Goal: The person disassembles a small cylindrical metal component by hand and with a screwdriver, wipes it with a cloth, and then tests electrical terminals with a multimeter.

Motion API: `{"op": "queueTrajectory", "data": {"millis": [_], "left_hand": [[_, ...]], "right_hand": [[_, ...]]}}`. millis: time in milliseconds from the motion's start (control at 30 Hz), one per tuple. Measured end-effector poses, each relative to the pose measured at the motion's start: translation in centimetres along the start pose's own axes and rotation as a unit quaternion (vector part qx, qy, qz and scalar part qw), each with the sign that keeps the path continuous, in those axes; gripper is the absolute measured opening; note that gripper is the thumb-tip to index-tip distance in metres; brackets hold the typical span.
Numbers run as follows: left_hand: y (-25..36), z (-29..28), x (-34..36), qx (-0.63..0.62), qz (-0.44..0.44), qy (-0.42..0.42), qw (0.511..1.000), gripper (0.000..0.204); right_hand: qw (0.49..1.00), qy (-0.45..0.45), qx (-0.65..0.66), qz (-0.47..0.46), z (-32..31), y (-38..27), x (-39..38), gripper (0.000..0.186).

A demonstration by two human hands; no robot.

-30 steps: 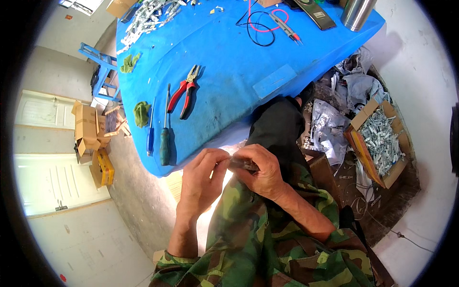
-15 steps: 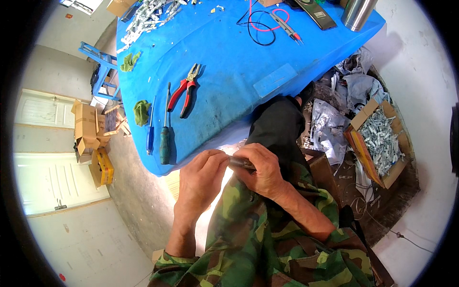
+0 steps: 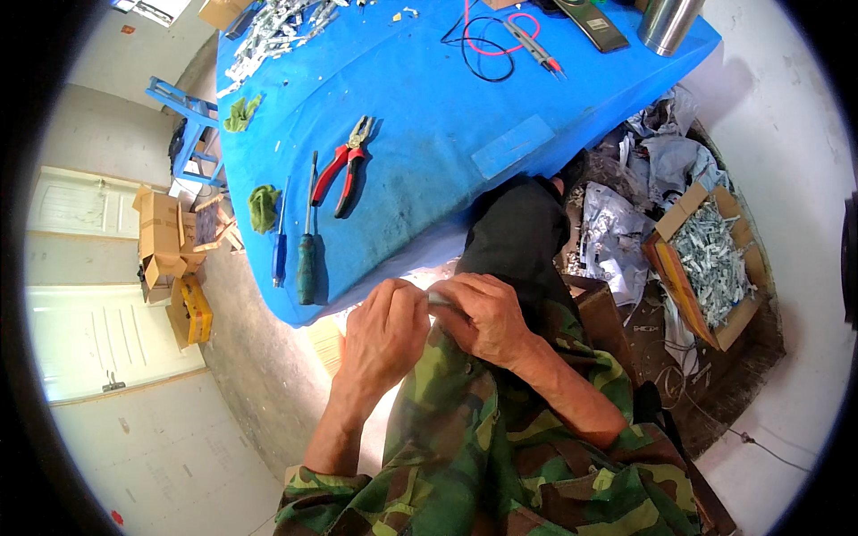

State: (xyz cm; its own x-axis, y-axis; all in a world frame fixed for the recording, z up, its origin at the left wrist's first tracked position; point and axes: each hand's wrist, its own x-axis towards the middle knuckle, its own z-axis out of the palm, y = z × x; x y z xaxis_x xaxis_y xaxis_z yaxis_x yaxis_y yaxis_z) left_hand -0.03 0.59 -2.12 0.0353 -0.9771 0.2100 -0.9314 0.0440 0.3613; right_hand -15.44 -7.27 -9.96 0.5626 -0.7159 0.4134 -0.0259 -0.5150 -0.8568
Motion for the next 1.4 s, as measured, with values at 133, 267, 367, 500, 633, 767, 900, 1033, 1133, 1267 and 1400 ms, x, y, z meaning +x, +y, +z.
{"op": "queueTrajectory", "data": {"millis": [133,267,367,500,633,767,900,1033,1133,1267,1400], "left_hand": [[-0.8,1.1,-0.4,-0.062,-0.048,0.038,0.996,0.014],[-0.1,1.0,-0.2,-0.148,-0.098,0.054,0.983,0.017],[-0.5,1.2,-0.7,-0.153,-0.116,0.061,0.979,0.010],[-0.1,0.9,-0.6,-0.155,-0.141,0.047,0.977,0.008],[0.0,0.7,-0.5,-0.174,-0.134,0.041,0.975,0.007],[1.1,-0.4,0.1,-0.207,-0.164,0.029,0.964,0.014],[0.5,-0.7,0.1,-0.154,-0.103,0.016,0.983,0.017],[-0.1,-0.7,0.1,-0.128,-0.049,0.006,0.991,0.014],[-0.1,-0.5,0.1,-0.119,-0.045,0.008,0.992,0.012],[0.0,0.0,0.0,-0.037,-0.018,0.013,0.999,0.009],[-0.5,0.9,-0.4,-0.037,-0.038,0.025,0.998,0.009]], "right_hand": [[1.000,0.015,-0.001,0.014,0.5,-0.4,-0.1,0.023],[0.999,0.038,0.009,0.009,0.7,-0.2,0.0,0.022],[0.999,0.041,0.016,0.007,1.0,0.0,0.0,0.023],[0.998,0.046,0.044,0.021,1.1,0.2,-0.1,0.023],[0.997,0.038,0.057,0.026,0.8,0.3,-0.1,0.024],[0.999,0.030,0.036,0.011,0.8,0.5,-0.2,0.028],[0.999,0.015,0.028,0.013,0.6,0.4,-0.2,0.029],[1.000,0.020,0.023,0.004,0.6,0.5,-0.2,0.029],[1.000,0.013,0.021,0.003,0.6,0.5,-0.3,0.028],[0.999,0.005,0.033,0.007,0.4,0.5,-0.3,0.027],[1.000,0.020,0.023,-0.004,0.6,0.4,-0.2,0.028]]}}
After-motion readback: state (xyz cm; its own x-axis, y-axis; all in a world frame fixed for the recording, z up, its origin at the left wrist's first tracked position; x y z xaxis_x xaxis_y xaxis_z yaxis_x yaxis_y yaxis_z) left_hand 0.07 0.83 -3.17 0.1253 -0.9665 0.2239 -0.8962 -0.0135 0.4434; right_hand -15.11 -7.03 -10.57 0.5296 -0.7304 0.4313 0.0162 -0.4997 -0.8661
